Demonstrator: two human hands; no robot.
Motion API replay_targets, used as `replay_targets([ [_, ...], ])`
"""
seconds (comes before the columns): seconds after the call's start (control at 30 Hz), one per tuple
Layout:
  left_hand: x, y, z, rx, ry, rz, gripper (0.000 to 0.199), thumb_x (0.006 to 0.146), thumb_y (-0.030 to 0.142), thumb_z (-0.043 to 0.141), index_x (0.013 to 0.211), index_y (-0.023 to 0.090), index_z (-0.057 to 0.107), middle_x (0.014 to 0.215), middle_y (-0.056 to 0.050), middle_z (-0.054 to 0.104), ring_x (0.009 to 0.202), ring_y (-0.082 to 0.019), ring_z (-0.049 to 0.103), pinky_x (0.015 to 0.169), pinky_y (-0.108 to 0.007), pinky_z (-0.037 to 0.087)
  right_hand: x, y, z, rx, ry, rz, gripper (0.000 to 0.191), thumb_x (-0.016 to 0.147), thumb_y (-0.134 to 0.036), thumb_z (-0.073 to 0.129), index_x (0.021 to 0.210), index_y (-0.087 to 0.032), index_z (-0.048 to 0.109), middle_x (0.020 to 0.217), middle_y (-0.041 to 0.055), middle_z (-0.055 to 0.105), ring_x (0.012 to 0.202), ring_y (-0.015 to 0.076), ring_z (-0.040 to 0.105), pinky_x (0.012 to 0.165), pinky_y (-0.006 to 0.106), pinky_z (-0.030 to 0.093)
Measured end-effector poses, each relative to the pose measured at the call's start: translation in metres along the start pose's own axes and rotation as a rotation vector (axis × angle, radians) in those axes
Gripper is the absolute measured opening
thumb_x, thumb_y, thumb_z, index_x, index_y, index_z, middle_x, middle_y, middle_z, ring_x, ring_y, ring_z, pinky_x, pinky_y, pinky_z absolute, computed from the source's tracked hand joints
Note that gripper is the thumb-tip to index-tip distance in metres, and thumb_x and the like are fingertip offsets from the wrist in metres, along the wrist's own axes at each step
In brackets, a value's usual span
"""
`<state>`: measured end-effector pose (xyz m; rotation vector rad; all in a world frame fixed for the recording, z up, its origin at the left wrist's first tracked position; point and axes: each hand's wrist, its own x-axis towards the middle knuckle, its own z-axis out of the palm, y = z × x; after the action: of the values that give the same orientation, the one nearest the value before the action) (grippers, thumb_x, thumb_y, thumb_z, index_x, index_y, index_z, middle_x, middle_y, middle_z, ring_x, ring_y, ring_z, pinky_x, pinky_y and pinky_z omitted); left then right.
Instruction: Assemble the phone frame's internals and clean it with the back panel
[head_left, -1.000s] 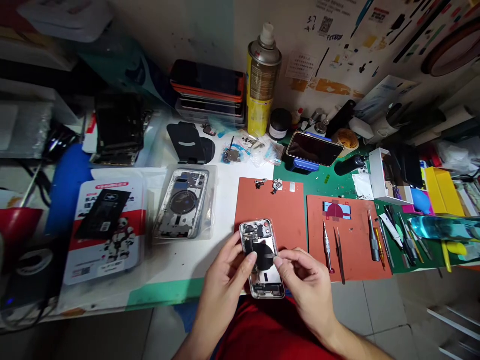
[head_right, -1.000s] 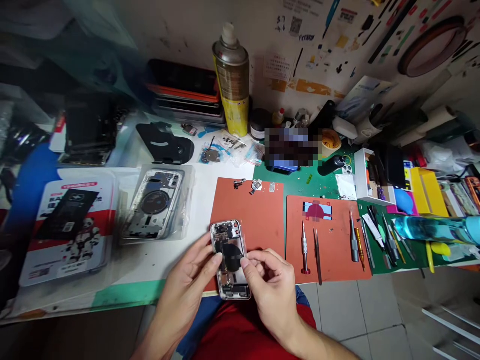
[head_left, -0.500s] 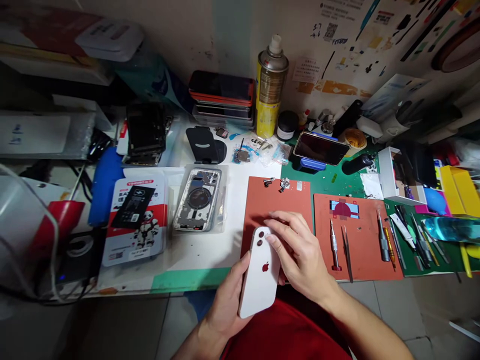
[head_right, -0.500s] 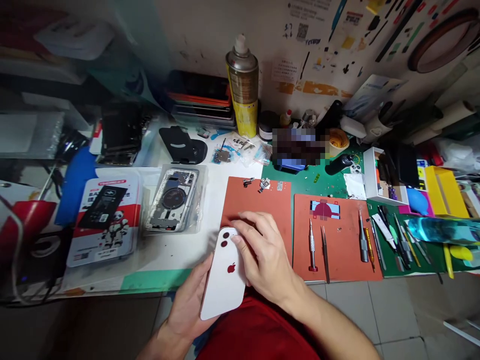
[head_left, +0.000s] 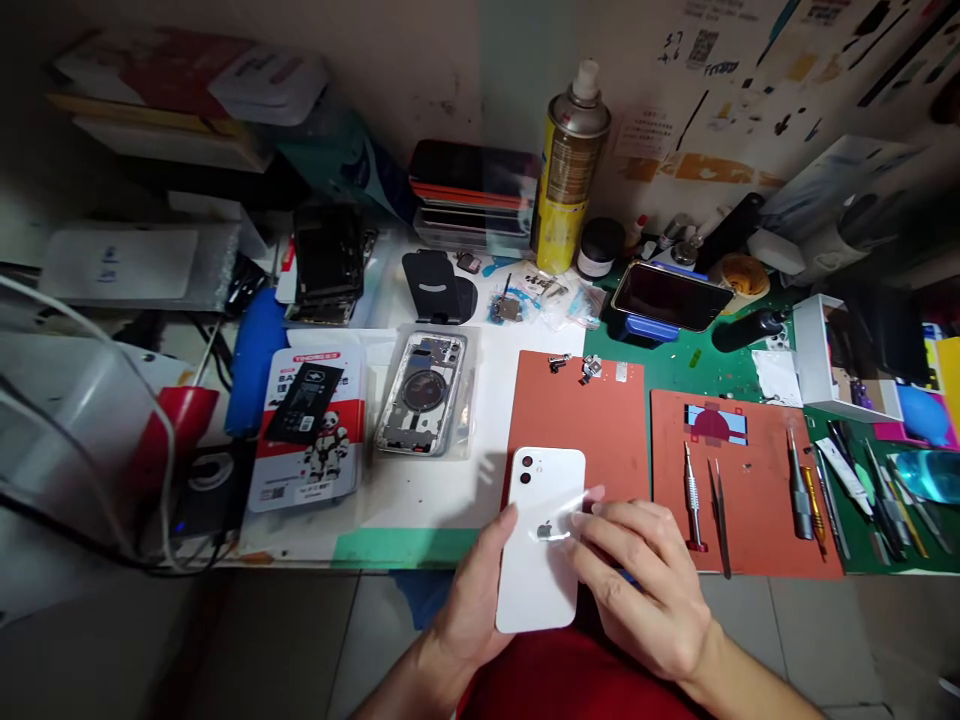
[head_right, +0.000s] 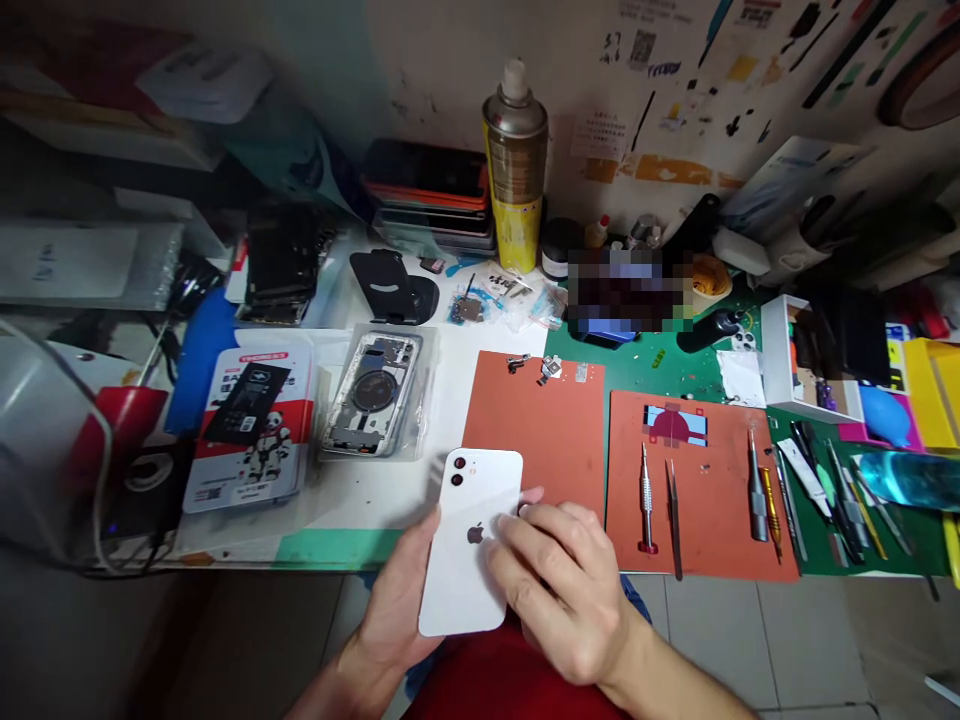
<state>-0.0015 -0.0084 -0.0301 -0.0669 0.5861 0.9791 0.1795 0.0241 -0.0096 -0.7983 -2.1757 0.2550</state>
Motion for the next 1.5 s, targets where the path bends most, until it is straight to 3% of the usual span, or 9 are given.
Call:
replay_targets([
  [0.13,0.000,-0.001,-0.004,0.089,0.009,-0.026,0.062,0.092,0.053,0.073,0.135,0.008,0.077,0.129,-0.021,0.078,0.134,-0.039,0.066,0.119,-0.046,0.044,-0.001,-0.004,-0.007,0.021,-0.045,-0.030,0.026,0.097,0.001,0.062,0.114,-0.008,0.079,0.111,0.0142,0.083,0.108,0.0262,0.071,0.088,0.042,0.057],
  [0.23,0.000,-0.005,-0.007,0.131,0.059,-0.033,0.063,0.089,0.052,0.073,0.133,0.007,0.076,0.116,-0.020,0.081,0.117,-0.038,0.074,0.104,-0.045,0.054,0.006,-0.002,-0.014,0.173,-0.039,0.048,0.027,0.094,-0.003,0.060,0.116,-0.007,0.077,0.109,0.0148,0.082,0.104,0.0273,0.072,0.087,0.045,0.058],
  [0.4,-0.002,-0.011,-0.006,0.285,0.121,0.003,0.059,0.093,0.056,0.067,0.134,0.014,0.071,0.094,-0.015,0.081,0.079,-0.031,0.078,0.069,-0.037,0.058,0.015,0.010,-0.012,0.258,0.048,0.529,0.031,0.101,-0.008,0.066,0.129,-0.018,0.073,0.115,0.0097,0.078,0.105,0.0229,0.074,0.088,0.039,0.062],
  [0.7,0.000,-0.010,0.004,0.249,0.012,0.000,0.069,0.095,0.050,0.064,0.159,0.027,0.051,0.099,-0.011,0.082,0.075,-0.026,0.078,0.070,-0.036,0.061,0.011,0.018,0.001,0.427,-0.002,0.812,0.015,0.104,-0.022,0.071,0.114,-0.026,0.082,0.111,0.0048,0.081,0.096,0.0186,0.079,0.081,0.029,0.066],
  [1.0,0.000,-0.013,0.002,0.215,0.005,-0.009,0.083,0.096,0.050,0.060,0.171,0.030,0.031,0.098,-0.011,0.082,0.074,-0.025,0.078,0.066,-0.035,0.060,0.009,0.016,0.002,0.466,0.012,0.850,0.015,0.104,-0.024,0.072,0.115,-0.027,0.082,0.110,0.0044,0.080,0.092,0.0163,0.078,0.079,0.025,0.066],
  [1.13,0.000,-0.014,-0.001,0.210,0.003,-0.032,0.071,0.095,0.053,0.062,0.160,0.026,0.052,0.098,-0.012,0.082,0.074,-0.025,0.077,0.065,-0.034,0.059,0.007,0.015,0.001,0.469,0.020,0.862,0.014,0.104,-0.026,0.072,0.114,-0.026,0.083,0.110,0.0062,0.080,0.094,0.0195,0.079,0.082,0.030,0.068],
  [1.23,-0.001,-0.014,-0.001,0.211,0.014,-0.081,0.053,0.093,0.057,0.064,0.128,0.019,0.077,0.097,-0.013,0.081,0.075,-0.024,0.076,0.066,-0.033,0.058,0.008,0.015,0.001,0.480,0.016,0.895,0.014,0.104,-0.030,0.072,0.112,-0.025,0.083,0.109,0.0071,0.080,0.090,0.0209,0.078,0.083,0.035,0.070],
  [1.33,-0.002,-0.014,0.001,0.230,0.041,-0.084,0.049,0.093,0.059,0.063,0.109,0.017,0.082,0.098,-0.014,0.081,0.075,-0.024,0.074,0.067,-0.033,0.057,0.009,0.017,0.002,0.477,0.010,0.899,0.014,0.104,-0.032,0.072,0.111,-0.025,0.083,0.109,0.0067,0.080,0.089,0.0201,0.078,0.082,0.034,0.070],
  [1.5,-0.001,-0.013,0.003,0.219,0.053,-0.059,0.054,0.094,0.056,0.063,0.131,0.020,0.076,0.098,-0.014,0.080,0.073,-0.025,0.073,0.063,-0.033,0.056,0.010,0.019,0.001,0.461,-0.008,0.888,0.017,0.106,-0.030,0.068,0.114,-0.026,0.082,0.111,0.0068,0.080,0.094,0.0207,0.078,0.081,0.033,0.069],
])
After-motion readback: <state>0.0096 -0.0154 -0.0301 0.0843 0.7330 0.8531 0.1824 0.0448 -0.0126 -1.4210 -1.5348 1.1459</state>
